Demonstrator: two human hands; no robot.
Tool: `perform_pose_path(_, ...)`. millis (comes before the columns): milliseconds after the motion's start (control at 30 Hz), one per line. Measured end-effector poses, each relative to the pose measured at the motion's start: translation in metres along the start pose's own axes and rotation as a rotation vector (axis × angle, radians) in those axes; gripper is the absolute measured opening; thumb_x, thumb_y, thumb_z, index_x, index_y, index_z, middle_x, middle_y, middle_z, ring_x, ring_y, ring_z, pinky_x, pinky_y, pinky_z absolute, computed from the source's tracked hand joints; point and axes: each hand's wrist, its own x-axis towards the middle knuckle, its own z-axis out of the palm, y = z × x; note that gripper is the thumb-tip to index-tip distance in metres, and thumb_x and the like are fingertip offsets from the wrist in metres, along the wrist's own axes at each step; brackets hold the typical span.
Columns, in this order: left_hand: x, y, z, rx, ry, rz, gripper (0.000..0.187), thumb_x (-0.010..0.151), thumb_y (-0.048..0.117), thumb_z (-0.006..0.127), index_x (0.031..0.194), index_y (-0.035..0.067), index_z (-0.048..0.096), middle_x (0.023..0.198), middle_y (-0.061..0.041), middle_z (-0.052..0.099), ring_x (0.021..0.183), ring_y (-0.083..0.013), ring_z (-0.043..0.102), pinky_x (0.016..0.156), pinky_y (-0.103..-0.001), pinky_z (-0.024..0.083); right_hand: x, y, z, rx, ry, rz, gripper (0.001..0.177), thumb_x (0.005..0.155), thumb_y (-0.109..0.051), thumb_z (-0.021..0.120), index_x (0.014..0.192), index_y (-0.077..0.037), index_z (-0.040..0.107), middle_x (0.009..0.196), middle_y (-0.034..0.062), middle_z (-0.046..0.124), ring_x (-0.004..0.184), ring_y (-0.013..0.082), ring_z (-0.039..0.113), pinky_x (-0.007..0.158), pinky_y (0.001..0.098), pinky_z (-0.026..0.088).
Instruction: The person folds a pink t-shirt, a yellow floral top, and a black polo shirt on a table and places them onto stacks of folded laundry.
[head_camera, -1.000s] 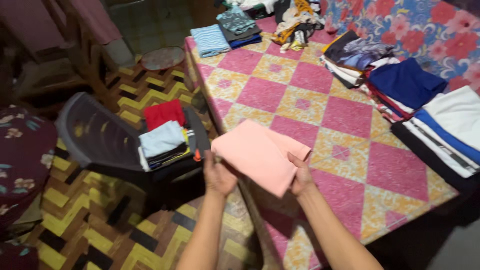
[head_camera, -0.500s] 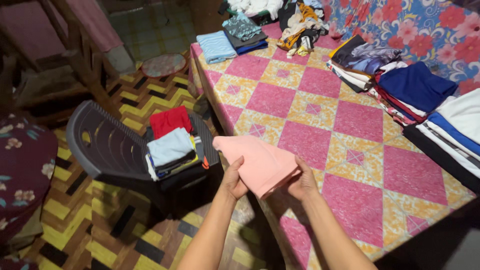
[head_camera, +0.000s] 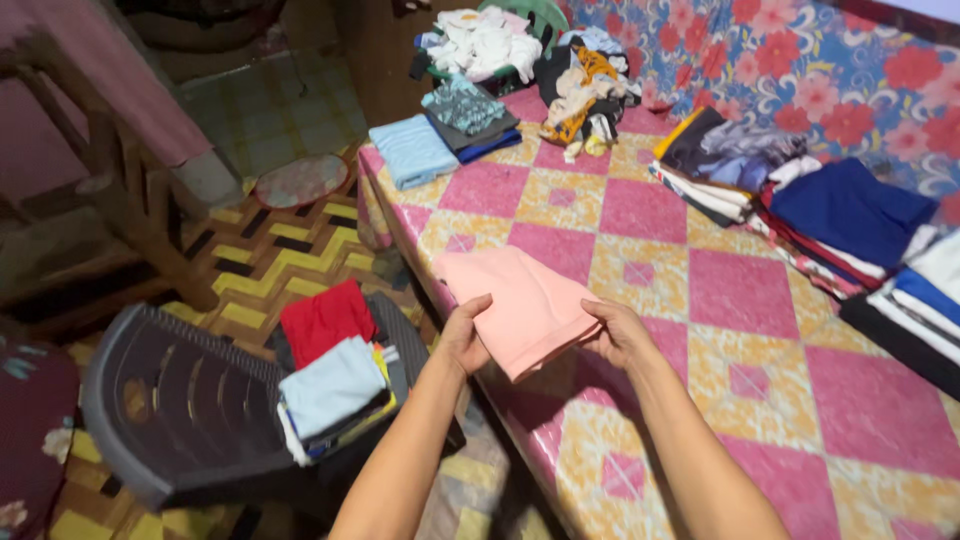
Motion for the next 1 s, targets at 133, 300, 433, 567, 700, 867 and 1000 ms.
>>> perform_pose_path(133,0.047,0.059,0.012,0.139,0.063,0.076,0.056,0.091,0.008,0.055,0.144,-0.007,0.042,0.136,-0.026,0.059,0.126,-0.0424,0.060,0.112,-0.058,0.046,0.056,-0.037,0.026,-0.075,0.034,-0.007,0.028,0.098,-0.013,0.061,0.122,0.002,0.058,0.105,0.0158,0.071,0.091,0.0279,0.074,0.080,0.0485,0.065)
perform_pose_path(300,0.094,0.097,0.026,0.209,0.063,0.208,0.064,0.089,0.001,0.055,0.150,0.008,0.037,0.137,-0.023,0.059,0.124,-0.0399,0.062,0.105,-0.057,0.053,0.108,-0.067,0.040,-0.164,0.072,-0.026,0.020,0.094,-0.015,0.065,0.108,-0.001,0.066,0.094,0.0131,0.073,0.081,0.0246,0.075,0.070,0.0451,0.066)
perform_pose_path(433,0.122,0.111,0.030,0.240,0.139,0.277,0.070,0.088,-0.005,0.050,0.152,0.019,0.031,0.138,-0.022,0.056,0.123,-0.0403,0.063,0.096,-0.059,0.058,0.141,-0.086,0.044,-0.295,0.148,-0.008,0.021,0.093,-0.025,0.071,0.099,-0.004,0.068,0.080,0.0083,0.071,0.064,0.0182,0.070,0.056,0.0365,0.062)
perform_pose_path(567,0.155,0.131,0.026,0.218,0.173,0.253,0.073,0.088,-0.005,0.047,0.152,0.025,0.027,0.138,-0.020,0.057,0.122,-0.0393,0.063,0.094,-0.058,0.058,0.175,-0.105,0.056,-0.364,0.183,-0.013,0.022,0.092,-0.026,0.070,0.099,-0.005,0.070,0.079,0.0068,0.072,0.059,0.0154,0.067,0.050,0.0308,0.059)
perform_pose_path(700,0.204,0.171,0.009,0.258,0.144,0.293,0.072,0.090,-0.007,0.047,0.153,0.020,0.027,0.140,-0.022,0.054,0.123,-0.0401,0.063,0.093,-0.056,0.055,0.231,-0.126,0.074,-0.449,0.241,-0.060,0.023,0.093,-0.023,0.070,0.101,-0.002,0.069,0.080,0.0059,0.071,0.058,0.0145,0.065,0.051,0.0318,0.061)
perform_pose_path(867,0.274,0.247,0.013,0.268,0.073,0.354,0.077,0.088,-0.010,0.047,0.155,0.023,0.026,0.147,-0.020,0.050,0.128,-0.0396,0.060,0.099,-0.056,0.056,0.346,-0.158,0.087,-0.444,0.166,-0.028,0.025,0.096,-0.021,0.069,0.110,0.000,0.069,0.086,0.0088,0.073,0.063,0.0161,0.069,0.054,0.0318,0.060)
perform_pose_path(1000,0.325,0.308,0.037,0.308,0.138,0.410,0.082,0.086,-0.013,0.045,0.154,0.028,0.022,0.150,-0.017,0.045,0.132,-0.0386,0.055,0.100,-0.058,0.056,0.447,-0.182,0.102,-0.499,0.157,-0.070,0.027,0.095,-0.013,0.064,0.120,-0.003,0.064,0.092,0.0092,0.074,0.067,0.0156,0.071,0.056,0.0336,0.061)
